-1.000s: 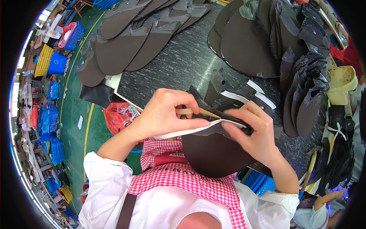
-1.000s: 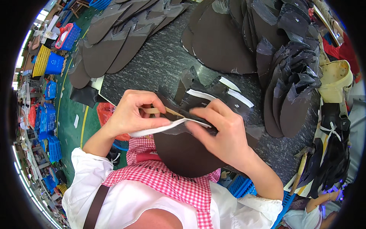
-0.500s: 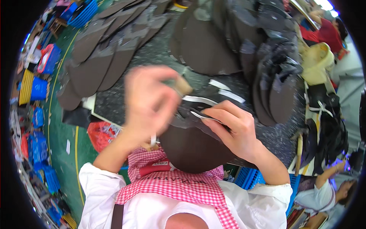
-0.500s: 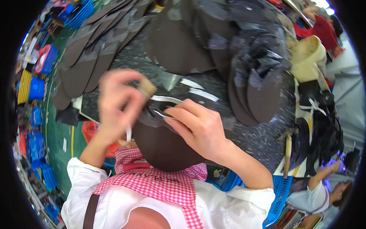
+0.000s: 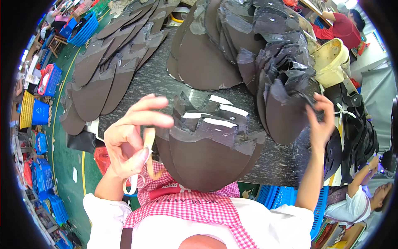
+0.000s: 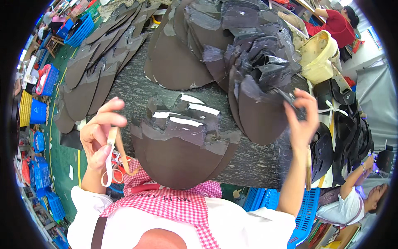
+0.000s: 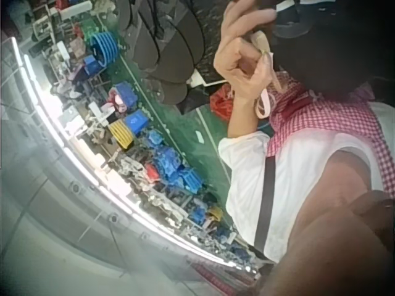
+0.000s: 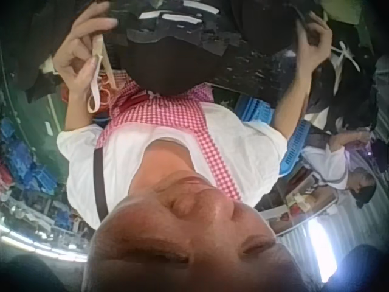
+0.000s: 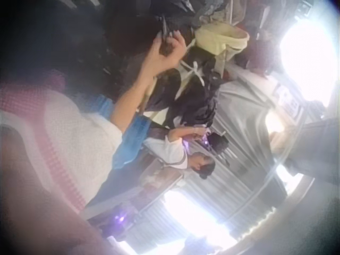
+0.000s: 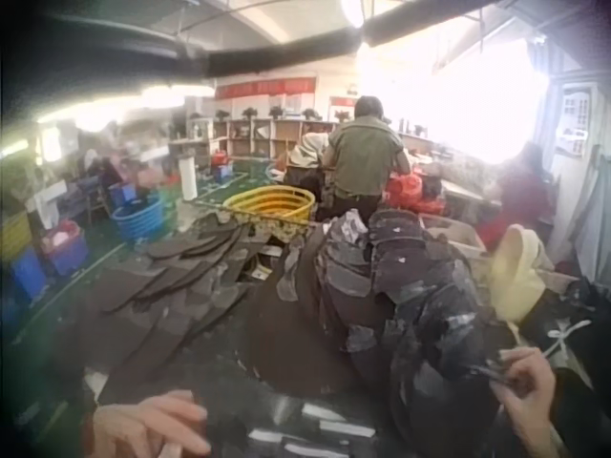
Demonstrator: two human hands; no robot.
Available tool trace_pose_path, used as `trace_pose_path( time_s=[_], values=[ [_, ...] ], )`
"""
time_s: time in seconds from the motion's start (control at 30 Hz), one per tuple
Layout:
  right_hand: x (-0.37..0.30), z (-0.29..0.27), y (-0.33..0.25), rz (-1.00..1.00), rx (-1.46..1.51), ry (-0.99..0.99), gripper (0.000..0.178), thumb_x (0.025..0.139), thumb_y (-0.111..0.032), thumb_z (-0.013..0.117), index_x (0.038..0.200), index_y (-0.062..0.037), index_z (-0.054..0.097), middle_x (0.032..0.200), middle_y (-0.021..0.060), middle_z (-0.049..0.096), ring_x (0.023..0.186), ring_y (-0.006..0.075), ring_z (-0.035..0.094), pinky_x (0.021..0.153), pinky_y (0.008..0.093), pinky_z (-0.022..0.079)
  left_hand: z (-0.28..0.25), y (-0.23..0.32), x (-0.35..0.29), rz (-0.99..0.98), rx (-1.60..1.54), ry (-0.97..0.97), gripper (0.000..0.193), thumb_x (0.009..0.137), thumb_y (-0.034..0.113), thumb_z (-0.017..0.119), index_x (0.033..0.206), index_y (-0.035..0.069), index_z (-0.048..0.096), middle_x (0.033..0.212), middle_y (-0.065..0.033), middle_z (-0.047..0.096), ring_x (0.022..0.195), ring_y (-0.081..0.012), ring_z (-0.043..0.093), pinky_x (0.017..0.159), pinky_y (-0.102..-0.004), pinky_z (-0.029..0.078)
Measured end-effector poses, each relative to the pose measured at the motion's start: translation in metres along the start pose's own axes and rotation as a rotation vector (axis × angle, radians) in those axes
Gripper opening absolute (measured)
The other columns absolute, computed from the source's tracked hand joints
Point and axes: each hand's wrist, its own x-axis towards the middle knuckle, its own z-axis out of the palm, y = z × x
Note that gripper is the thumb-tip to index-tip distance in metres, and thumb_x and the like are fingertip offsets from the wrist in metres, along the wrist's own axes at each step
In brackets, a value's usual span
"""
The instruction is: The person flattens the edges of shoe upper pieces with a hammer, applies adhesive tape strips onto the pieces, and folds and presses the sections together by hand.
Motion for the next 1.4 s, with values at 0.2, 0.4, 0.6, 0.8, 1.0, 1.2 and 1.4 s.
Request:
trace_pose_path(
  time_s=[0.2, 0.4, 0.6, 0.8, 1.0, 1.2, 1.4],
  values=[
    [-0.023, -0.065, -0.120, -0.026, 0.384, 0.055, 0.030, 0.067, 0.003, 0.070, 0.086, -0.0075, 0.049, 0.070, 0.0134, 0.059, 0.062, 0.0160, 0.054, 0.058, 0.0241, 0.046, 0.022, 0.029, 0.012, -0.562, -0.546, 0.075, 0.009, 0.092, 0.005, 0.061, 0.085, -0.002, 0.061, 0.080, -0.0141, 0.063, 0.065, -0.0175, 0.065, 0.055, -0.0255, 0.051],
    [-0.051, 0.077, -0.149, -0.029, 0.422, -0.602, 0.037, 0.078, 0.000, 0.073, 0.115, -0.0023, 0.064, 0.105, 0.0124, 0.068, 0.091, 0.0217, 0.068, 0.075, 0.0303, 0.053, 0.029, 0.029, 0.006, -0.575, -0.094, -0.170, 0.009, 0.087, 0.005, 0.068, 0.092, -0.002, 0.066, 0.083, -0.0061, 0.063, 0.065, -0.0104, 0.059, 0.055, -0.0227, 0.044],
    [-0.047, 0.074, -0.140, 0.175, 0.555, -0.754, 0.044, 0.077, 0.003, 0.069, 0.120, -0.0044, 0.064, 0.109, 0.0107, 0.068, 0.092, 0.0217, 0.068, 0.075, 0.0309, 0.054, 0.071, 0.001, 0.010, -0.341, 0.378, -0.377, 0.014, 0.082, 0.015, 0.069, 0.088, 0.003, 0.066, 0.082, -0.0098, 0.065, 0.072, -0.0267, 0.067, 0.062, -0.0354, 0.051],
    [-0.043, 0.069, -0.146, 0.116, 0.481, -0.781, 0.045, 0.080, 0.006, 0.062, 0.125, -0.0005, 0.060, 0.110, 0.0157, 0.068, 0.094, 0.0245, 0.069, 0.079, 0.0296, 0.054, 0.082, -0.012, 0.019, -0.396, 0.355, -0.331, 0.012, 0.080, 0.011, 0.068, 0.086, 0.001, 0.064, 0.080, -0.0118, 0.067, 0.074, -0.0278, 0.068, 0.063, -0.0351, 0.053],
    [-0.049, 0.069, -0.135, 0.236, 0.614, -0.743, 0.043, 0.084, 0.007, 0.059, 0.127, 0.0010, 0.058, 0.109, 0.0167, 0.068, 0.091, 0.0239, 0.070, 0.078, 0.0284, 0.054, 0.060, -0.010, 0.006, -0.388, 0.472, -0.300, 0.018, 0.080, 0.019, 0.074, 0.081, 0.003, 0.066, 0.070, -0.0105, 0.065, 0.062, -0.0241, 0.066, 0.055, -0.0320, 0.049],
    [-0.033, 0.074, -0.143, 0.261, 0.782, -0.761, 0.033, 0.080, -0.004, 0.070, 0.112, 0.0006, 0.066, 0.098, 0.0118, 0.068, 0.085, 0.0202, 0.068, 0.073, 0.0285, 0.054, 0.042, 0.004, -0.017, -0.572, 0.382, -0.170, 0.019, 0.085, 0.020, 0.073, 0.079, 0.002, 0.069, 0.063, -0.0051, 0.062, 0.053, -0.0105, 0.057, 0.047, -0.0260, 0.039],
    [-0.036, 0.090, -0.147, -0.141, 0.420, -0.652, 0.020, 0.076, -0.002, 0.076, 0.095, -0.0027, 0.071, 0.081, 0.0093, 0.060, 0.067, 0.0216, 0.062, 0.057, 0.0299, 0.050, 0.030, -0.003, -0.038, -0.437, 0.670, 0.082, 0.017, 0.086, 0.014, 0.066, 0.075, 0.002, 0.067, 0.060, -0.0081, 0.059, 0.048, -0.0217, 0.057, 0.048, -0.0342, 0.043]
  ],
)
